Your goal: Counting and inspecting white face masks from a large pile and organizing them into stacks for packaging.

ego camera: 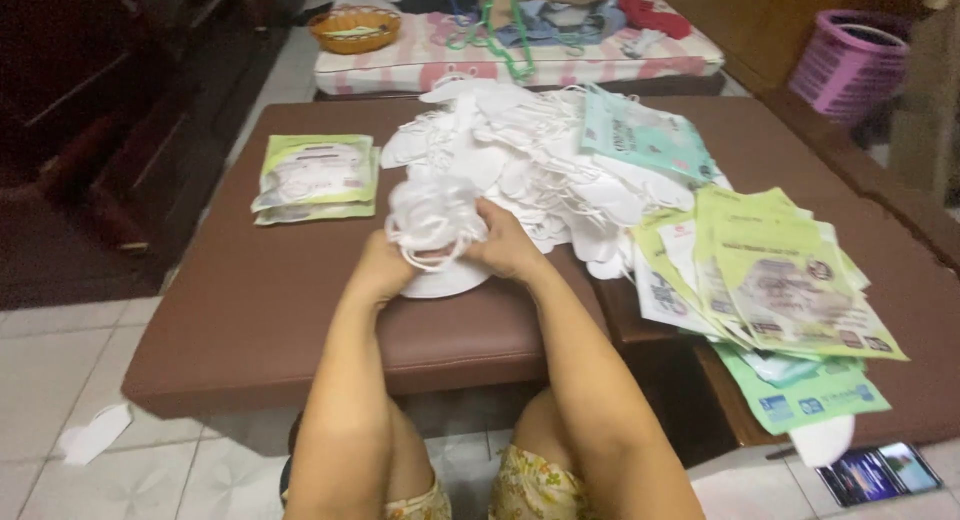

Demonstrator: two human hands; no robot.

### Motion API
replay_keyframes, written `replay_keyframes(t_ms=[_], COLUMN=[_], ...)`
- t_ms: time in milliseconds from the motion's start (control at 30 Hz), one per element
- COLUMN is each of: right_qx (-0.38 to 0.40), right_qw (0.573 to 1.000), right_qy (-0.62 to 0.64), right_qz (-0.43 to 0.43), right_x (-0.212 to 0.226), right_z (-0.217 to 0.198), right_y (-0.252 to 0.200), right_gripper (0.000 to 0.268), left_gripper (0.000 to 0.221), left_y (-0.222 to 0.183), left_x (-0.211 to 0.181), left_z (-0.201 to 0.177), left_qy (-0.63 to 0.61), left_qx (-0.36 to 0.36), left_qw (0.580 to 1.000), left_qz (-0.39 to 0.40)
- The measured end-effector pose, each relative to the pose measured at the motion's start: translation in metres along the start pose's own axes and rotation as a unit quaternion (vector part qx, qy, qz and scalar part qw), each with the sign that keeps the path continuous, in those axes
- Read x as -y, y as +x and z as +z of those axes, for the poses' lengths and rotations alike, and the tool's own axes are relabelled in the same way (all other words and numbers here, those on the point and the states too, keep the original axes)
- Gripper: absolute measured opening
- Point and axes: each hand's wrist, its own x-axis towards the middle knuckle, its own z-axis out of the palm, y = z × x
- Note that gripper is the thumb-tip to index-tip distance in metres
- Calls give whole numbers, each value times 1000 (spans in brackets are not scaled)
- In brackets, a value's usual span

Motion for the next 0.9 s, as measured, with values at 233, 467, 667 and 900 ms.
replay_keyframes(t_ms=[233,467,667,900], right_qx=[-54,-136,-28,-82], right_qw=[928,948,979,979], right_qy=[355,239,195,40], right_qz=[99,162,51,182], right_x=[-5,-33,-213,-55], right_z=[14,16,14,14], right_y=[-6,10,11,-5], right_gripper=[80,83,43,73], left_gripper=[65,78,29,16], left_y=[-1,-13,-46,-102], left_x=[-11,-44,-68,-127], left_z=[26,39,92,241], left_qy=[-272,27,96,224], left_qx=[-104,-280,-226,204], left_qw=[953,953,859,820], left_qz=[-87,111,449,485])
